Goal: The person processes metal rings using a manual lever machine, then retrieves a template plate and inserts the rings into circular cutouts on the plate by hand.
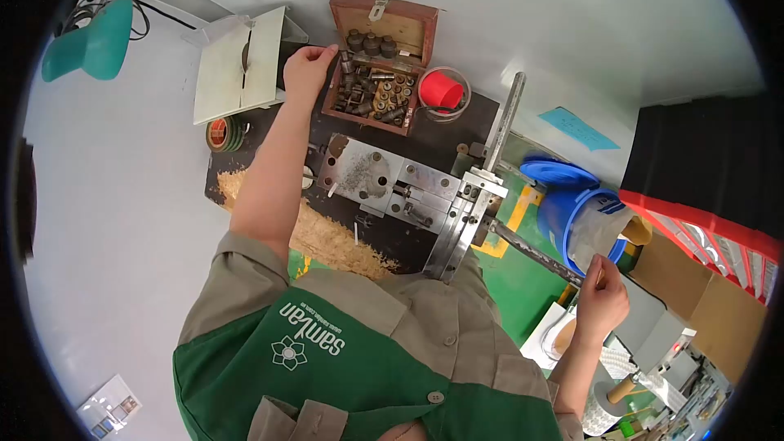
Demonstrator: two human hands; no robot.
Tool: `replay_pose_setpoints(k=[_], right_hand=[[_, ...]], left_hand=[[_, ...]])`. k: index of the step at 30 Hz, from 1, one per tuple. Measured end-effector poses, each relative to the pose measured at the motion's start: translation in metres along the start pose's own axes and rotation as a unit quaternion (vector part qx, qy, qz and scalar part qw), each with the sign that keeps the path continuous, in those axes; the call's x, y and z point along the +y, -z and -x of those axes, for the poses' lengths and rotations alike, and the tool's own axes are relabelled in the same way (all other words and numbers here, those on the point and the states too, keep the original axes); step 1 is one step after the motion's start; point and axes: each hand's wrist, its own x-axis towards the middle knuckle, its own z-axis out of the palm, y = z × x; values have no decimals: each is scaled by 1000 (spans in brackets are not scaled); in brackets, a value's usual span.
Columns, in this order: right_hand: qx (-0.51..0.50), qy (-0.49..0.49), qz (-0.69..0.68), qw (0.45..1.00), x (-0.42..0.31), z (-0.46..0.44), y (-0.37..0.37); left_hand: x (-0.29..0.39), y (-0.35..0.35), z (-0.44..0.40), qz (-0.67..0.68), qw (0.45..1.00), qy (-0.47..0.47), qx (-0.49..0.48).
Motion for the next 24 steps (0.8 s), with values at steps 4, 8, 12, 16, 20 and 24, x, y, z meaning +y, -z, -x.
replay_pose_setpoints(k=[4,8,12,16,20,24], right_hand=[[24,19,2,1000,0,0,-3],[11,-5,3,1000,0,0,-2],[22,1,-4,1000,1,0,-2],[29,11,-8,1000,0,2,-2],[23,3,-2,1000,1,2,-1],[34,15,15,999,3,2,-1]], left_hand=[[-7,-11,-6,-183,979,-6,-85],[-7,-21,-5,-168,982,2,-86],[-15,-7,-1,36,999,-5,17],[-11,39,32,369,923,54,-89],[-3,64,107,356,917,24,-180],[-3,53,182,230,952,-56,-193]])
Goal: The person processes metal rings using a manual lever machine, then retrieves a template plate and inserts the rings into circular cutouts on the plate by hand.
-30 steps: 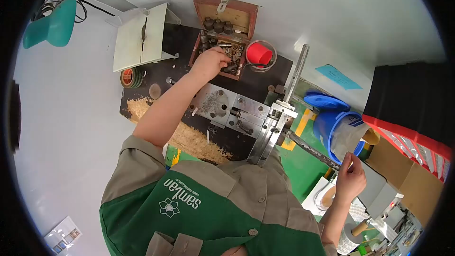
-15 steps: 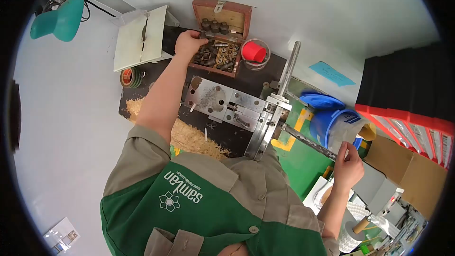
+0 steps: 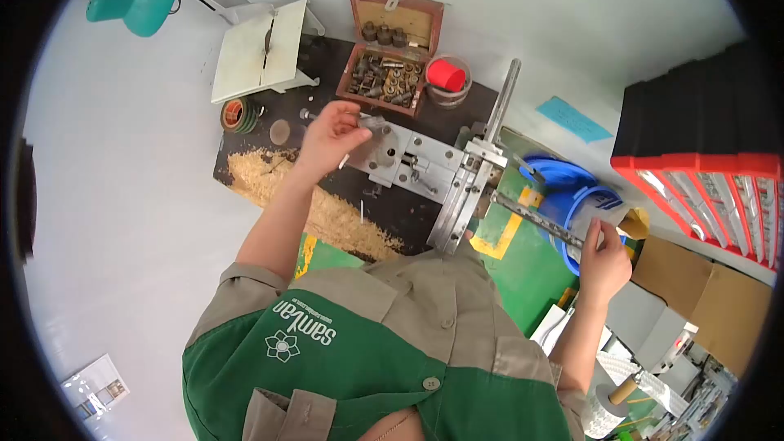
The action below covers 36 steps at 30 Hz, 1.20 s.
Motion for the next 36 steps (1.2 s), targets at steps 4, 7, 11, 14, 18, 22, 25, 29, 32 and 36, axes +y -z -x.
replay_pose_setpoints(k=[4,7,11,14,18,22,25,29,32,36], right_hand=[[14,8,-24,1000,5,2,-4],[14,11,-34,999,7,3,-3],[29,16,-50,998,8,6,-2],[35,28,-53,998,8,5,-1],[9,17,-62,998,4,7,5],[20,35,-80,996,10,7,2],[23,53,-79,995,10,8,5],[18,45,-85,995,9,8,3],[11,47,-59,997,10,8,4],[-1,51,-55,997,10,9,6]], left_hand=[[-1,-24,26,-99,993,11,-62],[10,-26,31,-146,987,-23,-62],[21,-27,33,-304,939,-142,-76],[22,-29,32,-317,932,-156,-78],[19,-34,30,-398,881,-228,-117],[6,-32,23,-407,877,-224,-124],[12,-38,58,-377,888,-263,12],[-30,-47,117,-257,952,-65,153],[-36,-64,131,-137,981,40,127],[-52,-81,127,-91,978,30,185]])
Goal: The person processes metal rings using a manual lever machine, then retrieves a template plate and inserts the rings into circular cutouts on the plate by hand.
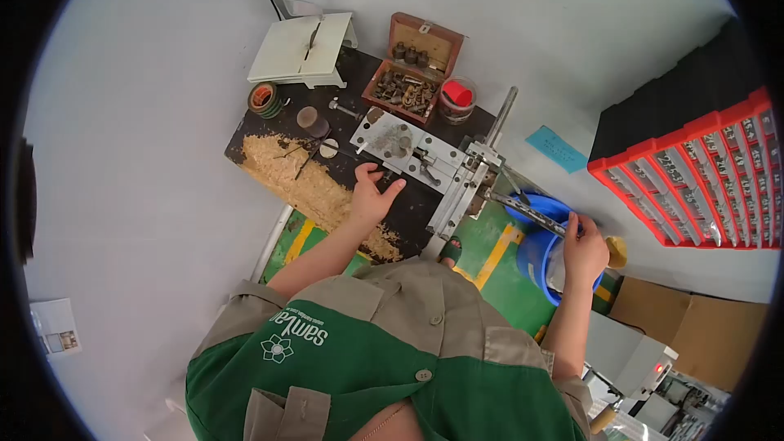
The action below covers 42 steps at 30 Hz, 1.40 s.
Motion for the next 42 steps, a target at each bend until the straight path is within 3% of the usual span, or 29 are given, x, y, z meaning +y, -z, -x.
replay_pose_setpoints(k=[1,2,3,5,6,7,9,10,11,13,15,17,18,21,27,30,33,35,36,37,38,39,41,42], right_hand=[[-7,-3,16,1000,0,0,1],[-26,-18,28,999,-1,-2,1],[-9,-4,22,1000,2,-2,-2],[-22,-17,28,999,-6,-1,5],[-28,-30,32,999,-2,-2,0],[-24,-28,31,999,-5,-2,2],[-13,-31,43,998,-6,2,2],[-11,-30,50,998,-3,2,0],[-8,-29,55,998,-2,1,-3],[0,-40,63,997,-2,1,-6],[10,-41,72,996,-2,1,-8],[-3,-54,64,996,-4,1,-5],[5,-52,65,997,-8,2,-3],[21,-51,64,996,-2,1,-10],[-33,-19,9,999,47,1,-47],[42,-1,20,999,64,4,-68],[54,18,13,998,62,3,-70],[48,23,-13,999,62,5,-67],[46,20,-24,998,60,6,-66],[43,16,-30,999,58,6,-62],[41,9,-40,998,53,9,-57],[43,14,-34,998,52,10,-54],[75,51,-67,994,57,13,-57],[104,71,-53,991,52,18,-46]], left_hand=[[8,2,-5,180,969,153,-65],[15,2,-8,348,879,298,-131],[19,3,-6,368,865,309,-145],[-12,-1,-19,638,688,306,-161],[6,13,-19,673,635,369,-86],[12,19,-12,677,632,367,-83],[2,13,4,576,773,248,-96],[-2,11,13,456,868,181,-76],[-9,12,8,457,866,183,-83],[-18,20,-3,283,942,143,-112],[-25,23,-16,293,915,240,-135],[-44,14,-38,402,789,440,-147],[-51,10,-38,453,758,437,-171],[-55,4,-47,423,756,474,-156],[-53,24,-2,314,843,390,-198],[-49,47,11,255,882,353,-181],[3,107,-9,129,970,183,-96],[52,163,-53,128,990,54,13],[108,199,-66,49,995,-16,81],[110,235,-114,-62,987,-88,118],[153,265,-133,-127,963,-168,169],[171,298,-175,-191,914,-286,214],[237,344,-227,-355,831,-316,287],[266,362,-247,-423,809,-281,295]])
